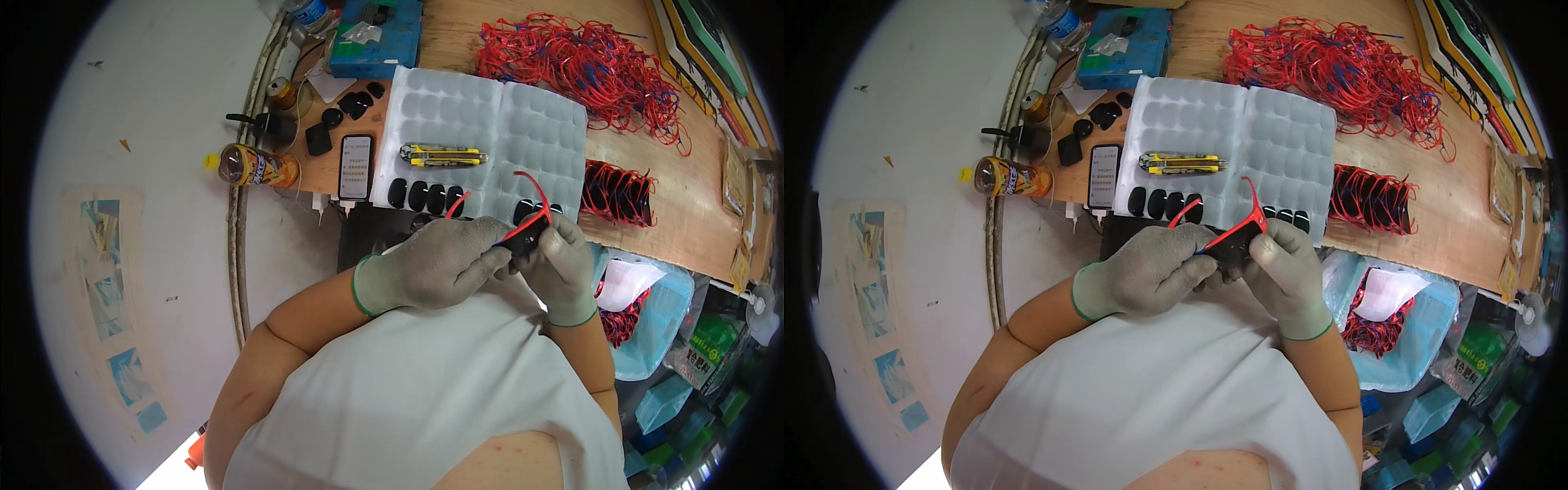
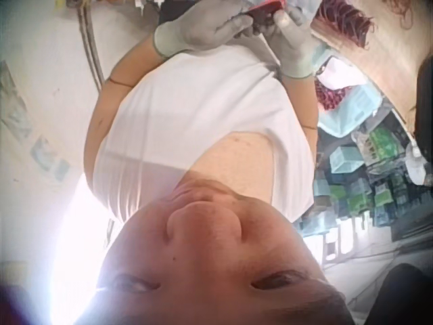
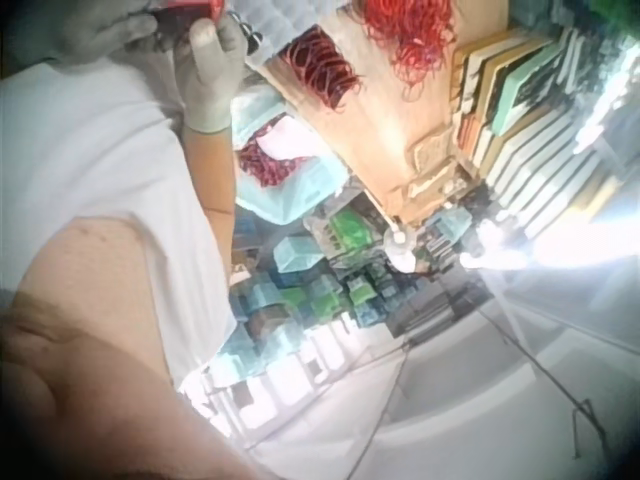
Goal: The person repeatedly picks black oval components from a foam tray and attaches red wires to them by hand. They place each wired unit into a blue bin and continue the cycle. A smartphone and utility knife are visible on the table but not used.
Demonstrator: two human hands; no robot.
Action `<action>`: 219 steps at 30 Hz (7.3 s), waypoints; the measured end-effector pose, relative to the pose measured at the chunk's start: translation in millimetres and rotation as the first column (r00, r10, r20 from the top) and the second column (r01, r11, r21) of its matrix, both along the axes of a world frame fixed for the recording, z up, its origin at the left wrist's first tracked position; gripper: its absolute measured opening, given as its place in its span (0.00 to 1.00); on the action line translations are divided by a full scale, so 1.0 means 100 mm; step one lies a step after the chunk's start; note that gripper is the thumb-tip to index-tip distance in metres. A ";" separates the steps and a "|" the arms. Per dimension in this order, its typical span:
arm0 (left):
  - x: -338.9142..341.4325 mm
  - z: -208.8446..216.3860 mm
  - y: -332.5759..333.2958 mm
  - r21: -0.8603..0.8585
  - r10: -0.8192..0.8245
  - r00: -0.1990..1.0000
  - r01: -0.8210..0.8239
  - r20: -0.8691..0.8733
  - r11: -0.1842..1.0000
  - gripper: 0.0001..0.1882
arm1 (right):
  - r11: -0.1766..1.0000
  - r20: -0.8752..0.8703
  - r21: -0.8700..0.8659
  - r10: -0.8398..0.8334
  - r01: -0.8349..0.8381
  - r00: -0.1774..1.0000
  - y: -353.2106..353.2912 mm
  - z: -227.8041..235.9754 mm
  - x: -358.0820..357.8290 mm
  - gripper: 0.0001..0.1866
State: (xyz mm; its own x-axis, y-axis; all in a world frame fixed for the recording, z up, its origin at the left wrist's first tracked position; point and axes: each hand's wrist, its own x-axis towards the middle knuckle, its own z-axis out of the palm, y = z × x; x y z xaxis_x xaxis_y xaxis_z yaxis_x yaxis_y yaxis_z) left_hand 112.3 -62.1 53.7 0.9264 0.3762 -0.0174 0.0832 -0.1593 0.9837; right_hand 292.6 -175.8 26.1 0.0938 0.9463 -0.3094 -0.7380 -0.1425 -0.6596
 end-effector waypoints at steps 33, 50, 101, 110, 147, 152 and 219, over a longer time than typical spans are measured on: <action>-0.73 -0.41 0.53 0.058 0.087 0.996 -0.085 -0.035 0.995 0.11 | 0.959 0.894 0.072 0.061 -0.276 0.444 0.02 -0.01 -0.51 0.16; -0.87 -1.04 0.91 -0.132 0.522 0.659 -0.680 -0.541 0.721 0.11 | 0.992 0.189 -0.049 0.123 -0.116 0.974 -0.18 0.11 0.22 0.30; 0.03 -0.07 0.56 -0.071 -0.029 0.996 0.036 0.088 0.997 0.09 | 0.940 0.929 0.303 -0.329 0.158 0.172 0.28 0.23 -0.46 0.05; 1.34 -0.55 0.72 0.047 -0.231 0.972 0.230 0.038 0.972 0.16 | 0.963 0.901 0.197 -0.253 0.186 0.353 -0.17 -0.22 0.81 0.07; 0.19 -0.60 0.86 -0.068 0.391 0.920 -0.393 -0.036 0.917 0.18 | 0.887 0.979 0.126 -0.039 0.445 -0.200 -0.49 -1.16 1.16 0.14; -0.13 -0.45 0.52 -0.234 0.281 0.951 -0.304 -0.128 0.923 0.18 | 0.816 0.920 -0.160 0.327 0.556 -0.214 -0.10 -1.08 0.53 0.11; -0.68 -0.48 0.43 0.437 0.019 0.978 -0.111 0.210 0.893 0.07 | 0.982 0.109 -0.183 -0.032 0.051 0.994 0.30 -0.06 -0.83 0.17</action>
State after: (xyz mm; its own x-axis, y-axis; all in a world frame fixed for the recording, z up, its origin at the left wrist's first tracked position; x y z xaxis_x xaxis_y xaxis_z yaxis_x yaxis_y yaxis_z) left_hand 44.6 -18.6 5.6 0.8671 0.3610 0.3433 -0.0770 -0.5837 0.8083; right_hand 209.8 -146.2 20.1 0.1730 0.8682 -0.4651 -0.6741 -0.2400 -0.6986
